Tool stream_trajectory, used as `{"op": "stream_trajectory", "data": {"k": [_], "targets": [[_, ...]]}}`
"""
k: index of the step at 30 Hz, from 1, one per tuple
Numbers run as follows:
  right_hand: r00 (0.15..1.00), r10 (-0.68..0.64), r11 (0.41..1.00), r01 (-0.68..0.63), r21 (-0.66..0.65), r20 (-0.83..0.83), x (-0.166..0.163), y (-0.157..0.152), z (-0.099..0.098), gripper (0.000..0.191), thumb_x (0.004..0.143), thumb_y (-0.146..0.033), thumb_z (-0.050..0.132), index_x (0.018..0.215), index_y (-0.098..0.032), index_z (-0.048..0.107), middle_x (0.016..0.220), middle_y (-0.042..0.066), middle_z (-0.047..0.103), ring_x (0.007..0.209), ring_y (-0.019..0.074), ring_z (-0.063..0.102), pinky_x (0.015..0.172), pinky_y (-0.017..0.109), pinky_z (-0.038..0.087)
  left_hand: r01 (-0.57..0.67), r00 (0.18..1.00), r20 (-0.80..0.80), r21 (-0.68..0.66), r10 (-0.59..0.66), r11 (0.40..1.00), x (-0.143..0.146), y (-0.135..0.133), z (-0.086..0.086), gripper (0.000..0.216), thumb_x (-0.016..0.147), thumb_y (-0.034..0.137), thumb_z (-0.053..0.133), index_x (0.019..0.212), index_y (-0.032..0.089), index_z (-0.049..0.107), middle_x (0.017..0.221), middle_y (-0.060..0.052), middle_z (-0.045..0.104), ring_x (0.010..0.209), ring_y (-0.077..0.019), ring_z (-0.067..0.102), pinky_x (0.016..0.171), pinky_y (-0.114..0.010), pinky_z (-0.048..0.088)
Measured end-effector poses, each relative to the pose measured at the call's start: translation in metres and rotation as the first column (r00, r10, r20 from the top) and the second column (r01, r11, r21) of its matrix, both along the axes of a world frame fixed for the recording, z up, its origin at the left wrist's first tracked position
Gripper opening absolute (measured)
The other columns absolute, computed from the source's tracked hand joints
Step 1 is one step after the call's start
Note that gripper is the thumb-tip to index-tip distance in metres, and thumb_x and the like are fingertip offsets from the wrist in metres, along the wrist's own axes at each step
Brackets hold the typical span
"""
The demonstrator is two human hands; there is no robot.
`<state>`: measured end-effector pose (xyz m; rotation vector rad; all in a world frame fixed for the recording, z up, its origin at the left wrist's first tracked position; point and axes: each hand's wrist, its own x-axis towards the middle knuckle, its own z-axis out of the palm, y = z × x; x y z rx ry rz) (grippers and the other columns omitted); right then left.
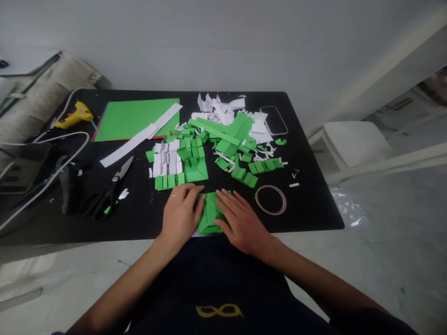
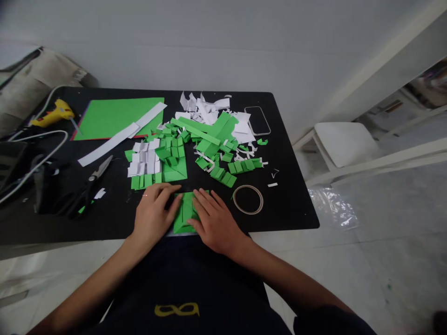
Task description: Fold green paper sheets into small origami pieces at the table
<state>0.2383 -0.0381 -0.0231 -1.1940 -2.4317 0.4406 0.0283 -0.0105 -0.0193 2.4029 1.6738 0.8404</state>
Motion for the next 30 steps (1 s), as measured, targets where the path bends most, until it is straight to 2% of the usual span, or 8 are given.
{"op": "stream_trajectory", "data": {"k": [4, 7, 12, 15, 18, 22, 26, 30], "targets": [[1.0, 0.001, 0.998, -0.001, -0.055, 0.0, -0.002, -0.002, -0.001, 0.06, 0.112, -0.035, 0.044, 0.164, -0.008, 0.035, 0.165, 0.021, 0.047, 0.159, 0.0321, 0.038, 0.13, 0.06, 0.034, 0.256, 0.966, -0.046, -0.004, -0.256, 0.967, -0.002, -0.021, 0.005, 0.031, 0.105, 0.019, 0.053, 0.132, 0.015, 0.068, 0.132, -0.016, 0.073, 0.124, -0.0307, 0.068, 0.108, -0.049, 0.051], [0.999, 0.024, 0.994, -0.029, -0.108, -0.047, 0.002, -0.001, 0.003, 0.068, 0.111, -0.039, 0.045, 0.167, -0.006, 0.024, 0.166, 0.024, 0.045, 0.16, 0.0327, 0.035, 0.129, 0.062, 0.032, 0.311, 0.945, -0.088, -0.069, -0.316, 0.948, -0.006, -0.034, 0.0, 0.043, 0.107, 0.023, 0.05, 0.148, 0.012, 0.056, 0.147, -0.018, 0.066, 0.138, -0.0325, 0.061, 0.119, -0.054, 0.044], [0.989, 0.133, 0.971, -0.142, -0.193, -0.059, 0.015, 0.005, 0.013, 0.074, 0.109, -0.045, 0.049, 0.166, -0.004, 0.026, 0.17, 0.024, 0.038, 0.163, 0.0308, 0.028, 0.132, 0.06, 0.027, 0.29, 0.948, -0.119, -0.05, -0.294, 0.956, -0.007, -0.035, -0.011, 0.04, 0.11, 0.027, 0.047, 0.143, 0.007, 0.058, 0.144, -0.02, 0.067, 0.134, -0.0333, 0.063, 0.115, -0.054, 0.048], [0.987, 0.16, 0.977, -0.155, -0.146, 0.026, 0.016, 0.006, 0.01, 0.064, 0.11, -0.037, 0.046, 0.164, -0.003, 0.032, 0.171, 0.021, 0.037, 0.163, 0.0295, 0.027, 0.133, 0.058, 0.027, 0.239, 0.96, -0.147, -0.025, -0.24, 0.971, -0.001, -0.03, -0.013, 0.035, 0.109, 0.025, 0.051, 0.135, 0.007, 0.064, 0.137, -0.021, 0.07, 0.124, -0.0349, 0.067, 0.105, -0.052, 0.054], [0.984, 0.125, 0.991, -0.116, -0.073, 0.124, 0.011, 0.005, 0.002, 0.057, 0.112, -0.029, 0.041, 0.163, -0.004, 0.037, 0.171, 0.019, 0.038, 0.163, 0.0298, 0.028, 0.132, 0.058, 0.028, 0.199, 0.963, -0.184, -0.015, -0.198, 0.98, 0.004, -0.03, -0.013, 0.034, 0.108, 0.021, 0.051, 0.135, 0.006, 0.064, 0.134, -0.021, 0.071, 0.12, -0.0358, 0.068, 0.099, -0.051, 0.056], [0.981, 0.078, 0.997, -0.075, -0.021, 0.177, 0.004, 0.001, -0.003, 0.057, 0.111, -0.027, 0.041, 0.164, -0.007, 0.037, 0.171, 0.017, 0.037, 0.163, 0.0301, 0.029, 0.132, 0.057, 0.029, 0.198, 0.959, -0.206, -0.004, -0.194, 0.98, 0.003, -0.033, -0.015, 0.039, 0.109, 0.021, 0.047, 0.142, 0.005, 0.06, 0.142, -0.021, 0.068, 0.13, -0.035, 0.064, 0.108, -0.05, 0.052], [0.981, 0.057, 0.998, -0.056, -0.011, 0.187, 0.002, -0.001, -0.004, 0.057, 0.111, -0.026, 0.041, 0.164, -0.005, 0.037, 0.172, 0.017, 0.035, 0.163, 0.0297, 0.029, 0.133, 0.056, 0.029, 0.25, 0.937, -0.246, -0.025, -0.249, 0.968, 0.0, -0.038, -0.018, 0.05, 0.11, 0.027, 0.045, 0.154, 0.003, 0.049, 0.158, -0.021, 0.056, 0.146, -0.0345, 0.055, 0.121, -0.052, 0.043], [0.98, 0.054, 0.999, -0.053, -0.008, 0.191, 0.002, -0.002, -0.006, 0.057, 0.111, -0.026, 0.04, 0.163, -0.003, 0.037, 0.172, 0.018, 0.035, 0.163, 0.0304, 0.029, 0.133, 0.057, 0.029, 0.263, 0.929, -0.255, -0.063, -0.27, 0.963, -0.003, -0.04, -0.021, 0.058, 0.11, 0.03, 0.044, 0.162, 0.003, 0.039, 0.165, -0.021, 0.047, 0.151, -0.0333, 0.049, 0.125, -0.053, 0.04]]}}
